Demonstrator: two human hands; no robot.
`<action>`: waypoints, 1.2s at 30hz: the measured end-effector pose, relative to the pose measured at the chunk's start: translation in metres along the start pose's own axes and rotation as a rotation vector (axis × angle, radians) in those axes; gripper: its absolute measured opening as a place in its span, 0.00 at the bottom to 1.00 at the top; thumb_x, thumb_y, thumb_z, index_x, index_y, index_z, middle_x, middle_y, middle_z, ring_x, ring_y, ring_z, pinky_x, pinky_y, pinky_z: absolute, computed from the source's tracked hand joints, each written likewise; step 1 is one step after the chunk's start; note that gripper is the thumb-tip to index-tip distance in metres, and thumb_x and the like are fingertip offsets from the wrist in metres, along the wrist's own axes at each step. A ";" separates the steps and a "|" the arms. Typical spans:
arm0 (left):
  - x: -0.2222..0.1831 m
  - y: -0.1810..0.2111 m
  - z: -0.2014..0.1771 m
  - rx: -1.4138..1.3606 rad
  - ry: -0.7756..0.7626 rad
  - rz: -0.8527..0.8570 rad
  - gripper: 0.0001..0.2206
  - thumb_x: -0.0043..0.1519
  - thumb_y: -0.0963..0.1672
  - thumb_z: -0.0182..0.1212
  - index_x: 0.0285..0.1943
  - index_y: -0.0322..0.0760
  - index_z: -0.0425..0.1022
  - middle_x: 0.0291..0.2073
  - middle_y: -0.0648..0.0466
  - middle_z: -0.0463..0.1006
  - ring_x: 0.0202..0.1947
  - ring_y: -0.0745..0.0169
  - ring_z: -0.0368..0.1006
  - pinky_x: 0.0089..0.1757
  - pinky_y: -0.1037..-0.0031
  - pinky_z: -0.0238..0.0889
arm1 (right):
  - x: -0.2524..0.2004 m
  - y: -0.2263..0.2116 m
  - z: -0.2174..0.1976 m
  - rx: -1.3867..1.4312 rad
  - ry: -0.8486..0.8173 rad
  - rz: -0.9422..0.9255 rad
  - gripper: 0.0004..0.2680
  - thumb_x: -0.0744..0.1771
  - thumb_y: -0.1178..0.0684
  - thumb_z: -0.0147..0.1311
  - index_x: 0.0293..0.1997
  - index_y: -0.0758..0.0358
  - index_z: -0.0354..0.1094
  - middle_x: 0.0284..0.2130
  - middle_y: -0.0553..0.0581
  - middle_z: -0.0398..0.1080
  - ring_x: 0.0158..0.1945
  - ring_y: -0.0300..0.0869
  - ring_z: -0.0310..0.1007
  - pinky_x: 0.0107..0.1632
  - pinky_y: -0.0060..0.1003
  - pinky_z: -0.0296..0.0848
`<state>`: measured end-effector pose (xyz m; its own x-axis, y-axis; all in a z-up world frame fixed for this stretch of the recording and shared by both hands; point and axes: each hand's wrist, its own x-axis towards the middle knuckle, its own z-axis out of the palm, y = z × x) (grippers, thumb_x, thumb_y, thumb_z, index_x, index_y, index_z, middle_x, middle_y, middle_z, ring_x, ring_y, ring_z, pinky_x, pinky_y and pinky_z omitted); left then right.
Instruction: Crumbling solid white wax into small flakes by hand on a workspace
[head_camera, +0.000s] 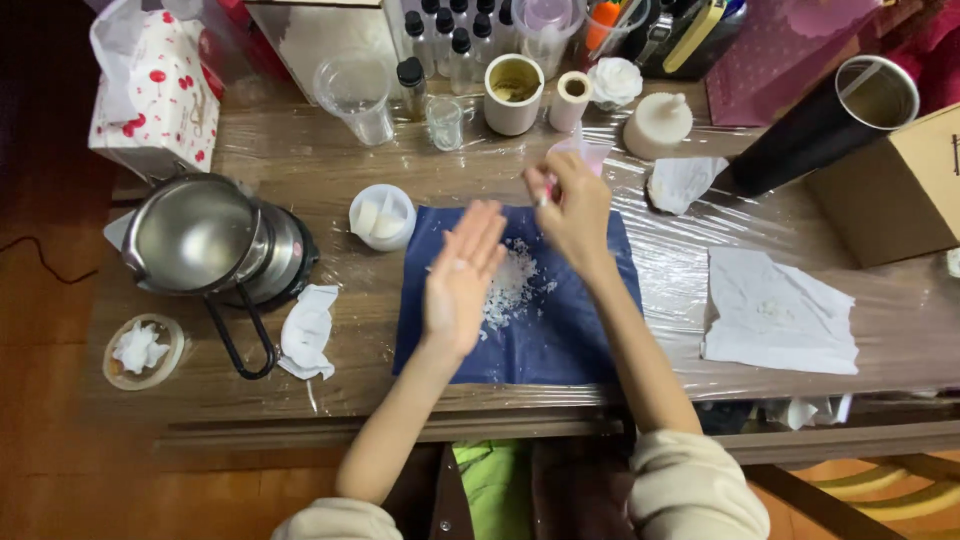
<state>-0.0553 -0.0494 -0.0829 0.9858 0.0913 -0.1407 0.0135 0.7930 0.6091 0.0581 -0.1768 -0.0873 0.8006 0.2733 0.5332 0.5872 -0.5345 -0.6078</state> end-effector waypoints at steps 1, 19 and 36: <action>0.003 -0.004 -0.004 -0.001 -0.005 0.005 0.25 0.65 0.53 0.38 0.69 0.41 0.54 0.68 0.48 0.54 0.68 0.53 0.49 0.60 0.66 0.42 | -0.006 -0.016 -0.002 -0.002 0.003 -0.006 0.09 0.67 0.47 0.48 0.34 0.60 0.68 0.26 0.60 0.65 0.30 0.56 0.68 0.34 0.47 0.66; -0.009 0.005 -0.057 0.146 0.026 -0.124 0.20 0.62 0.49 0.44 0.58 0.34 0.66 0.53 0.42 0.72 0.51 0.54 0.70 0.46 0.72 0.63 | -0.066 0.056 -0.022 -0.437 -0.484 0.197 0.14 0.67 0.41 0.42 0.39 0.65 0.61 0.36 0.69 0.67 0.37 0.64 0.72 0.41 0.54 0.69; -0.007 -0.094 -0.042 -0.005 0.091 -0.331 0.23 0.64 0.47 0.47 0.64 0.28 0.60 0.60 0.44 0.64 0.61 0.53 0.58 0.59 0.64 0.49 | -0.128 0.051 -0.026 0.028 0.117 -0.151 0.04 0.65 0.53 0.51 0.35 0.60 0.70 0.33 0.56 0.69 0.38 0.52 0.69 0.40 0.41 0.66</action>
<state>-0.0702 -0.0997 -0.1721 0.9090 -0.1180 -0.3997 0.3292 0.7913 0.5152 -0.0181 -0.2599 -0.1711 0.6849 0.2529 0.6833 0.7040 -0.4713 -0.5312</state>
